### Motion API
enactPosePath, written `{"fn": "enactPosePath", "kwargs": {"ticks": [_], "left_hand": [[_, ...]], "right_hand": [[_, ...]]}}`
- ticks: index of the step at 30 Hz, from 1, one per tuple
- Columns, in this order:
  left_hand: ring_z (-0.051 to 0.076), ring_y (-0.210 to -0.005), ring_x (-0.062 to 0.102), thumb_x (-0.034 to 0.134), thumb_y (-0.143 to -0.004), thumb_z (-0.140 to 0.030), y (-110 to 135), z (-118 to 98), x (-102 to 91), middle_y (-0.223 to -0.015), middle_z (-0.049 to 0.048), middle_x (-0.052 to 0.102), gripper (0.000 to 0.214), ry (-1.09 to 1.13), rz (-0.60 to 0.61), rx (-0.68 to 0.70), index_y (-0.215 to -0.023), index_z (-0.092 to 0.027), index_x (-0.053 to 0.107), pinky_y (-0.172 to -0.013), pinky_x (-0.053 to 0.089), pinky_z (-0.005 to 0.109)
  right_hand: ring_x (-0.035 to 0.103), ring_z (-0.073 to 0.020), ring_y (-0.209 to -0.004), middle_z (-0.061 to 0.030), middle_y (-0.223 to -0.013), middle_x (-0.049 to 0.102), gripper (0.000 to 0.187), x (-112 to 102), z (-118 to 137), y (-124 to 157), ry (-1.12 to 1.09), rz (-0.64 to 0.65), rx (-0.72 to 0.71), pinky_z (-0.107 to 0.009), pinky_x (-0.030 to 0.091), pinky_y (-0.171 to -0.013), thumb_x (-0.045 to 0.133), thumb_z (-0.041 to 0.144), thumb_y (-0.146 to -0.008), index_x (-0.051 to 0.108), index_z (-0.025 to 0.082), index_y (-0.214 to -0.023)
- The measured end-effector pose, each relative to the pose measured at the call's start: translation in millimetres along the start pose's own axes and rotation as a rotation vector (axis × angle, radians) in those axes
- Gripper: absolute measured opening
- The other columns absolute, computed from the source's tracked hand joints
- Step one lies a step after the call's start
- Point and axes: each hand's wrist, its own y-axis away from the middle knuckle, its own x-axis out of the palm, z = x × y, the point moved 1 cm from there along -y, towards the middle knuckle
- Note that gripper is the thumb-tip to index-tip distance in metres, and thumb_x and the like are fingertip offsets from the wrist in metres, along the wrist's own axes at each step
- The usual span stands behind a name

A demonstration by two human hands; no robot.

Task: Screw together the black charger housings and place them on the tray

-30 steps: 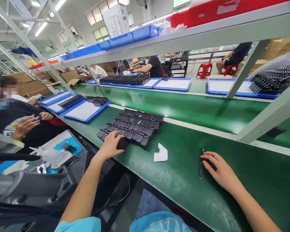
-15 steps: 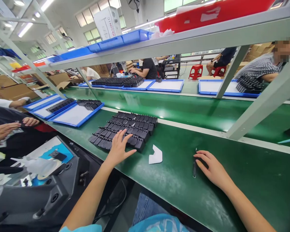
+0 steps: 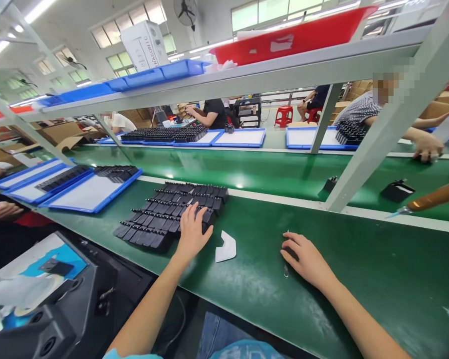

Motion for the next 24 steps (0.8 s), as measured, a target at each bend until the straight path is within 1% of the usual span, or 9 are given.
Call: {"fn": "enactPosePath", "kwargs": {"ticks": [3,5,7,11,14,16,18,20,24], "left_hand": [[0.038,-0.138,0.029,0.057,-0.086,-0.03,-13.7,-18.2,1.7,-0.147,0.0165,0.039,0.038,-0.064,-0.003,0.053,-0.122,-0.019,0.061,-0.11,0.028,0.057],[0.037,-0.138,0.03,0.056,-0.087,-0.029,-27.7,-29.9,4.7,-0.148,0.0128,0.04,0.026,-0.094,0.026,0.081,-0.108,-0.023,0.07,-0.11,0.027,0.058],[0.037,-0.138,0.032,0.056,-0.087,-0.027,-42.3,-36.9,8.8,-0.148,0.0107,0.041,0.021,-0.118,0.065,0.087,-0.097,-0.024,0.074,-0.11,0.027,0.059],[0.038,-0.135,0.035,0.054,-0.087,-0.025,-61.8,-34.6,15.0,-0.145,0.0117,0.046,0.023,-0.187,0.102,0.046,-0.09,-0.022,0.077,-0.107,0.031,0.06],[0.039,-0.133,0.038,0.056,-0.086,-0.025,-63.5,-30.6,16.7,-0.142,0.0118,0.049,0.021,-0.189,0.077,0.046,-0.088,-0.023,0.077,-0.104,0.034,0.061],[0.04,-0.132,0.039,0.059,-0.084,-0.024,-59.5,-35.1,18.5,-0.14,0.0125,0.05,0.019,-0.149,0.052,0.082,-0.091,-0.023,0.076,-0.104,0.035,0.062],[0.04,-0.133,0.038,0.06,-0.084,-0.024,-53.6,-48.2,22.7,-0.139,0.0133,0.05,0.02,-0.074,0.032,0.149,-0.096,-0.024,0.075,-0.103,0.036,0.062],[0.038,-0.133,0.038,0.059,-0.085,-0.025,-47.8,-68.7,30.1,-0.139,0.0132,0.049,0.022,0.034,0.041,0.233,-0.101,-0.024,0.073,-0.104,0.038,0.06],[0.035,-0.133,0.038,0.057,-0.087,-0.027,-40.0,-113.7,50.9,-0.139,0.0126,0.049,0.024,0.25,0.142,0.372,-0.106,-0.024,0.071,-0.103,0.043,0.054]], "right_hand": [[0.06,-0.0248,-0.11,-0.0096,-0.119,0.063,0.018,-1.7,-0.6,-0.7,-0.014,-0.006,0.024,-0.045,0.052,-0.091,0.048,0.029,-0.091,0.061,0.022,-0.081],[0.061,-0.0245,-0.109,-0.0093,-0.117,0.063,0.017,-3.1,-1.6,-1.1,-0.019,-0.009,0.035,-0.044,0.052,-0.09,0.048,0.027,-0.091,0.061,0.022,-0.08],[0.061,-0.0241,-0.108,-0.0092,-0.117,0.063,0.016,-4.6,-2.2,-1.6,-0.025,-0.005,0.04,-0.044,0.052,-0.09,0.049,0.026,-0.091,0.061,0.021,-0.082],[0.06,-0.024,-0.108,-0.0086,-0.116,0.063,0.014,-7.2,-1.3,-3.0,-0.038,0.014,0.037,-0.044,0.051,-0.09,0.05,0.023,-0.09,0.061,0.021,-0.082],[0.059,-0.0244,-0.108,-0.0085,-0.115,0.063,0.013,-7.9,-0.5,-3.7,-0.05,0.01,0.028,-0.045,0.051,-0.09,0.049,0.02,-0.089,0.06,0.021,-0.081],[0.058,-0.0244,-0.106,-0.009,-0.113,0.062,0.014,-8.1,-0.8,-3.6,-0.065,-0.008,0.031,-0.044,0.051,-0.089,0.047,0.016,-0.088,0.059,0.021,-0.082],[0.058,-0.0244,-0.104,-0.0093,-0.109,0.062,0.018,-8.6,-2.0,-3.2,-0.082,-0.039,0.05,-0.044,0.052,-0.089,0.044,0.01,-0.085,0.059,0.02,-0.084],[0.057,-0.024,-0.102,-0.0091,-0.106,0.062,0.026,-10.1,-4.0,-2.9,-0.088,-0.071,0.085,-0.042,0.052,-0.087,0.042,0.003,-0.081,0.06,0.021,-0.088],[0.057,-0.0229,-0.096,-0.0079,-0.099,0.064,0.031,-15.9,-9.6,-3.9,-0.072,-0.113,0.164,-0.041,0.052,-0.083,0.041,0.0,-0.077,0.061,0.021,-0.088]]}}
